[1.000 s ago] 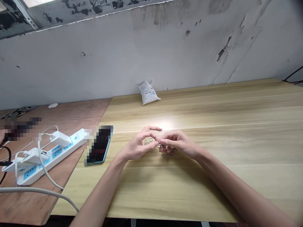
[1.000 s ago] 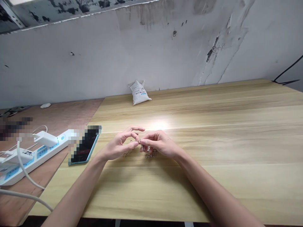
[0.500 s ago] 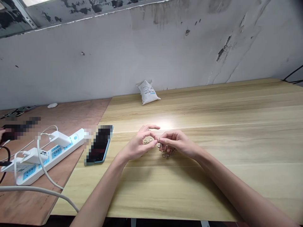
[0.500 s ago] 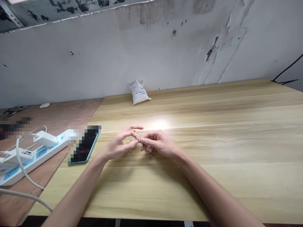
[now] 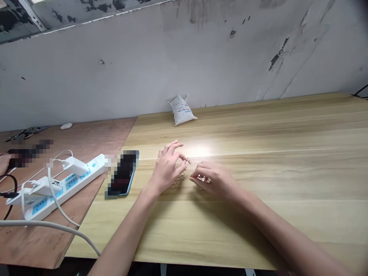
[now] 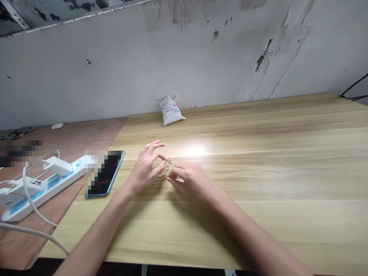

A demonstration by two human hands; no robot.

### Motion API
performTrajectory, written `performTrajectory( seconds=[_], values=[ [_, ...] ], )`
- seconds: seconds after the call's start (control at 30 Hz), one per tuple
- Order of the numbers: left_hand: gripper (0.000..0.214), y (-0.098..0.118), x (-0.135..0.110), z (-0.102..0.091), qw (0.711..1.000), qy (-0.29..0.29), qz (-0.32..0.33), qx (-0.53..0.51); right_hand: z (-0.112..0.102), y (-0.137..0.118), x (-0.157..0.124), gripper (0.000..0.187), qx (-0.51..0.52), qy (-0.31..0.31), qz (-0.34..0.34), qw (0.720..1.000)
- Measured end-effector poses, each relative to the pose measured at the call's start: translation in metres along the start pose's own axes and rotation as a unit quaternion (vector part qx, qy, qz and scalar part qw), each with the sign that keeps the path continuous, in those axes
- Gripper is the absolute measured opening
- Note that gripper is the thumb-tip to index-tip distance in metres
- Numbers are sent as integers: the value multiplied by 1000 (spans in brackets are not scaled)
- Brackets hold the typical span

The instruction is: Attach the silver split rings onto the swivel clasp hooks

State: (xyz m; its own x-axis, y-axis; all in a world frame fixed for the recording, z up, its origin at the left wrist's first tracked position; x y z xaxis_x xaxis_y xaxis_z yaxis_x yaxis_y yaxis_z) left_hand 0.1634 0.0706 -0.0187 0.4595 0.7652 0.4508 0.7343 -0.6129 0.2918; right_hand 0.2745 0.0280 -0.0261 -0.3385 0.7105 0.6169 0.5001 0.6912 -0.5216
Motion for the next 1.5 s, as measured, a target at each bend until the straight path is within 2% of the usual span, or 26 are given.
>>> performTrajectory(
  seconds=[0.07,0.2,0.33,0.5,0.67,0.77,0.83,0.9,0.97,1.03,1.1,1.17,1.27,1.33,1.4,1.5],
  values=[
    [9,-1,1,-2,1000,10,0,0,-1,4,1,26,-4,-4,25,1000],
    [9,17,-1,-2,997,14,71,-6,-7,29,-2,22,52,6,159,986],
    [10,37,-4,-7,988,63,139,21,5,36,-4,28,149,-51,183,970],
    [6,48,-7,-16,972,126,187,68,15,52,-9,32,264,-57,265,926],
    [7,48,-7,-19,968,144,187,90,20,55,-14,37,342,-78,316,881],
    [6,45,-7,-20,969,149,178,88,21,48,-12,39,348,-107,304,880],
    [6,45,-7,-18,970,141,180,85,19,45,-10,39,305,-124,273,904],
    [7,43,-7,-13,973,123,179,80,14,44,-6,38,214,-127,224,942],
    [8,39,-5,-9,978,105,164,70,5,44,-2,34,96,-104,167,976],
    [8,33,-3,-6,985,90,137,53,-7,41,1,29,-19,-53,107,993],
    [8,26,-2,-3,992,67,100,30,-17,30,4,26,-109,0,44,993],
    [8,19,-2,3,997,28,68,1,-19,13,4,26,-162,22,-16,986],
    [8,17,-4,13,997,-41,57,-38,-4,-11,2,29,-187,-13,-81,979],
    [8,17,-6,17,994,-71,66,-54,5,-19,0,34,-177,-37,-90,979],
    [9,17,-7,18,992,-84,71,-67,10,-20,-1,34,-148,-40,-81,985],
    [11,12,-6,15,991,-75,57,-91,4,-9,0,26,-57,0,-29,998]
  ],
)
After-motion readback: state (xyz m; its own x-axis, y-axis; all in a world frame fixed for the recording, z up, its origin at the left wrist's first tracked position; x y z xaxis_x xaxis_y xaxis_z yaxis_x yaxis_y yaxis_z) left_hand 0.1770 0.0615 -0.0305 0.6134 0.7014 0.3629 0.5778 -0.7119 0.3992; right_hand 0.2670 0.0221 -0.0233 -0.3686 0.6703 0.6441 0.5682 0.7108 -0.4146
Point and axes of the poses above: each hand's wrist, its own x-axis towards the middle knuckle, its own z-axis out of the palm, y = z × x, the point moved 9 cm from there along x, towards the middle knuckle, and after that the axes turned 6 degrees about y, right-handed, at the moved point
